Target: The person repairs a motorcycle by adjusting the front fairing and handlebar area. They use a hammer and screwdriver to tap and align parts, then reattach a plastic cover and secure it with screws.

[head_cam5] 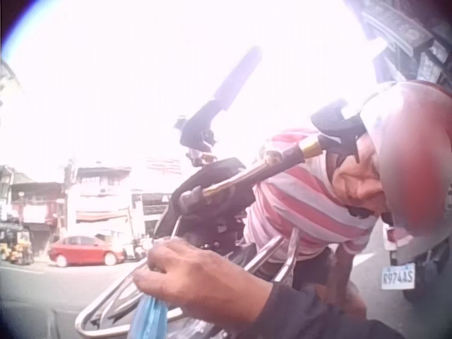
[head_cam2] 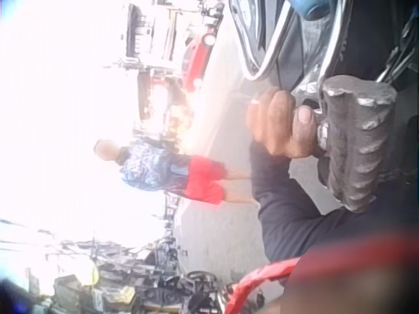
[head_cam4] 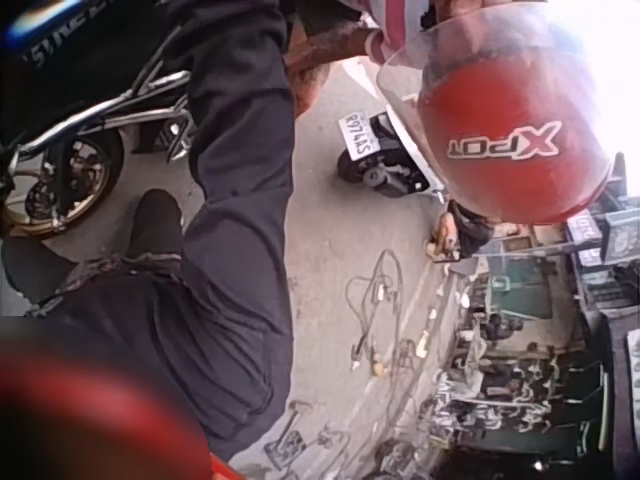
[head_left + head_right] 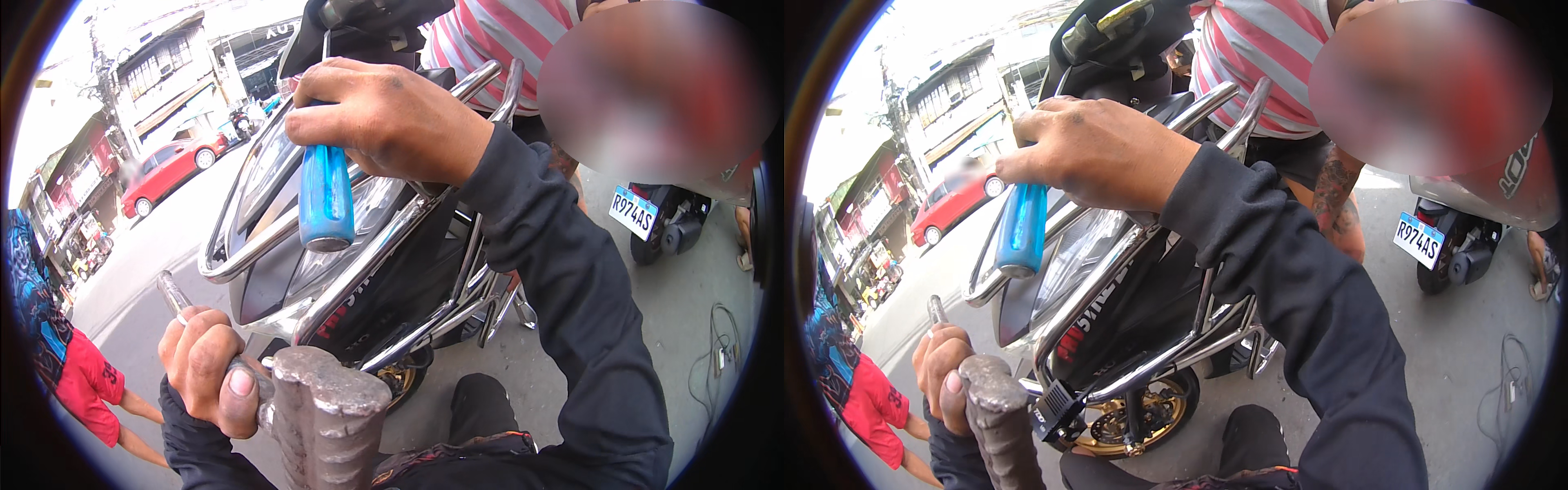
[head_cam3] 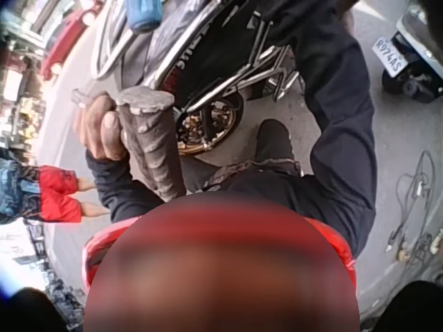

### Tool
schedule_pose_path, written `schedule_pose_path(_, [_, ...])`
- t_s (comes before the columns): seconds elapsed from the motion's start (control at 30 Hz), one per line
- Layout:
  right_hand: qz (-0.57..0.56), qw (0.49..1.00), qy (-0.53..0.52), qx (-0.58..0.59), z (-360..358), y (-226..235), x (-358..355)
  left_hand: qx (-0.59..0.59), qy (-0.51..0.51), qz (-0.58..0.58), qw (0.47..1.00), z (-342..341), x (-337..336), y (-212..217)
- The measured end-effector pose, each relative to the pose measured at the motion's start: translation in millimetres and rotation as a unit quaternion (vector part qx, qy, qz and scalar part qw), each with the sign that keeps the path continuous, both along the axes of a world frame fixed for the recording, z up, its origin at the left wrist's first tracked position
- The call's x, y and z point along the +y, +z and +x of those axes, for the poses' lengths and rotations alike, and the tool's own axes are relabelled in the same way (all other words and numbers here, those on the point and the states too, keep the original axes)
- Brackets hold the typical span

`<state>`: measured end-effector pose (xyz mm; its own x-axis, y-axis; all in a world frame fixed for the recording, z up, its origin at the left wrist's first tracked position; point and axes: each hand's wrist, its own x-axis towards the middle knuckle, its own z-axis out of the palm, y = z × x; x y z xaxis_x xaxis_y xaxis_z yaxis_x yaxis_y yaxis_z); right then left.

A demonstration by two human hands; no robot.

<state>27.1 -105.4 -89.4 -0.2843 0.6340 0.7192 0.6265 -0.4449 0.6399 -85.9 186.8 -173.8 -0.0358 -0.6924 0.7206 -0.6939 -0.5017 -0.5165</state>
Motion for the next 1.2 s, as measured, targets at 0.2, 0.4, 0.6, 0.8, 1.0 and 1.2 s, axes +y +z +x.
schedule_pose_path(0.2, [0.001, 0.999, -0.044, -0.01, -4.3, 0.0, 1.0, 0.004, 0.003, -0.009, 1.0, 9.1, 5.0, -1.2])
schedule_pose_path(0.4, [0.0, 0.998, -0.058, -0.015, -3.1, 2.7, 5.7, -0.015, 0.017, -0.032, 0.999, 18.3, 12.5, -6.7])
schedule_pose_path(0.6, [-0.007, 0.997, -0.074, -0.007, -4.3, 3.7, 9.2, -0.013, 0.018, -0.025, 0.999, 26.9, 17.0, -6.9])
schedule_pose_path(0.8, [-0.007, 0.997, -0.081, -0.011, -6.1, 5.7, 9.5, -0.021, 0.012, -0.032, 0.999, 34.4, 15.5, -8.6])
schedule_pose_path(1.0, [-0.011, 0.995, -0.097, -0.015, -6.1, 9.8, 6.2, -0.027, 0.006, -0.034, 0.999, 35.3, 12.7, -5.1])
schedule_pose_path(1.2, [-0.003, 0.996, -0.086, -0.009, -3.9, 13.3, 3.7, -0.047, 0.022, -0.044, 0.998, 42.7, 3.9, 6.3])
